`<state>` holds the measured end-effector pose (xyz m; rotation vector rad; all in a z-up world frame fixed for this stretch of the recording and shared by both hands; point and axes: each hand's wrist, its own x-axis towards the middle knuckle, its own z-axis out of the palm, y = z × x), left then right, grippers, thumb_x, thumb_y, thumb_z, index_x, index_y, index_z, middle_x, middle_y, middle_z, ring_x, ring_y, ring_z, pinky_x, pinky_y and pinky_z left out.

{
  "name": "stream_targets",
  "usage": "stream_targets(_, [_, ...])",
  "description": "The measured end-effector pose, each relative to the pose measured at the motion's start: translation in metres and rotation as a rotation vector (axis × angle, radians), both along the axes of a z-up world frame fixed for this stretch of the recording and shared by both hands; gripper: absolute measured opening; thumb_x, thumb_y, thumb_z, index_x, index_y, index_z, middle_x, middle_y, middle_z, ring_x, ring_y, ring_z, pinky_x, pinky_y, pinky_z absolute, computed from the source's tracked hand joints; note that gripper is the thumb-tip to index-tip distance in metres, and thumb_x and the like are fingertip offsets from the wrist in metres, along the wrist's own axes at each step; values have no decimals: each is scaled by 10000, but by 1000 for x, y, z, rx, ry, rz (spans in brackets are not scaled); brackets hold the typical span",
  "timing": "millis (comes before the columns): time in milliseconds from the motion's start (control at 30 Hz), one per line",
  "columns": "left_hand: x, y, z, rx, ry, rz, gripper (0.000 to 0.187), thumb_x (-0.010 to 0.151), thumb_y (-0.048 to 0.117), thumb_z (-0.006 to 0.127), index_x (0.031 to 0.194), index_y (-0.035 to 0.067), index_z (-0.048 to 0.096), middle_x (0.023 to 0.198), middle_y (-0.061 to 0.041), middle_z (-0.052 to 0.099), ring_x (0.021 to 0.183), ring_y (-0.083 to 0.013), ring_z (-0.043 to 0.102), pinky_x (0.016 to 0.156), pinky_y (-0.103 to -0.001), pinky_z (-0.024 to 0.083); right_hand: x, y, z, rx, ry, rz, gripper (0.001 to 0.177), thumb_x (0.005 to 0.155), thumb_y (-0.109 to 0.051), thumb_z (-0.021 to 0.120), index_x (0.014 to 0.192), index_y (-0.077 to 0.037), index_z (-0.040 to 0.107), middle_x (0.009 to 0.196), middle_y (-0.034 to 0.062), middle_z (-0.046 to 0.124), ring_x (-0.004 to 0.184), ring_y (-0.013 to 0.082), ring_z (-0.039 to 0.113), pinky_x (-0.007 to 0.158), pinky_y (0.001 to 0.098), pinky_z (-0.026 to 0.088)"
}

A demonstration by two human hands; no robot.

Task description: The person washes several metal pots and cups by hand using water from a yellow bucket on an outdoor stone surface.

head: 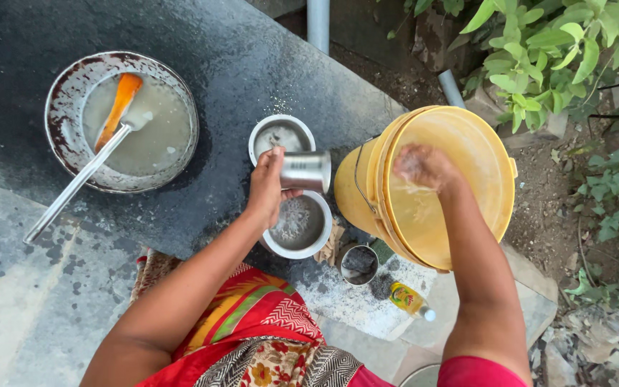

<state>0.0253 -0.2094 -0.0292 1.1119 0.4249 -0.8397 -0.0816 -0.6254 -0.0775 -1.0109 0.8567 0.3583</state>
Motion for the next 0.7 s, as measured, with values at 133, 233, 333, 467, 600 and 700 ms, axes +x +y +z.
stream_targets(133, [-4, -12, -8, 0, 229, -17, 572, 965, 641, 434, 1310, 190, 505, 1079, -106, 636, 859, -197, 665, 656, -360, 589, 28, 88, 151, -67, -249, 352, 202, 918, 50, 484, 1042, 49, 644, 974, 223, 734, 885, 330, 746, 765, 454, 643])
stream_targets(233, [-14, -22, -12, -68, 340, -63, 636, 964, 683, 406, 1286, 146, 517, 1000, -127, 644, 789, -210, 651, 634, -344, 582, 34, 157, 221, -192, -346, 636, 353, 863, 29, 466, 1164, -27, 642, 1140, 92, 725, 1076, 245, 724, 864, 333, 610])
stream_targets(333, [-15, -22, -19, -139, 404, -76, 714, 957, 721, 382, 1255, 93, 544, 940, -125, 662, 728, -191, 657, 589, -322, 570, 34, 157, 228, -458, -489, 559, 331, 884, 26, 469, 1158, 3, 654, 1229, 84, 690, 1108, 234, 712, 847, 342, 620])
stream_targets(467, [-10, -4, -27, -139, 449, -58, 782, 976, 767, 397, 1185, 40, 596, 871, -132, 649, 645, -180, 635, 521, -300, 534, 29, 90, 141, -1038, -132, 514, 241, 923, 30, 506, 1083, 25, 685, 1083, 137, 727, 977, 236, 710, 785, 374, 597])
stream_targets(600, [-11, 5, -26, -212, 496, -140, 747, 940, 779, 379, 1075, 97, 651, 793, -85, 665, 586, -193, 629, 457, -296, 478, 3, 13, 14, -635, 346, 517, 201, 944, -44, 535, 1070, 15, 679, 1013, 155, 709, 904, 265, 693, 760, 416, 592])
stream_targets(700, [-13, 8, -24, -288, 475, -170, 724, 938, 774, 371, 1047, 119, 658, 787, -75, 676, 589, -209, 636, 459, -301, 470, -23, -22, -51, -933, 627, 639, 198, 963, -71, 525, 1056, 16, 677, 988, 171, 710, 877, 280, 701, 750, 420, 598])
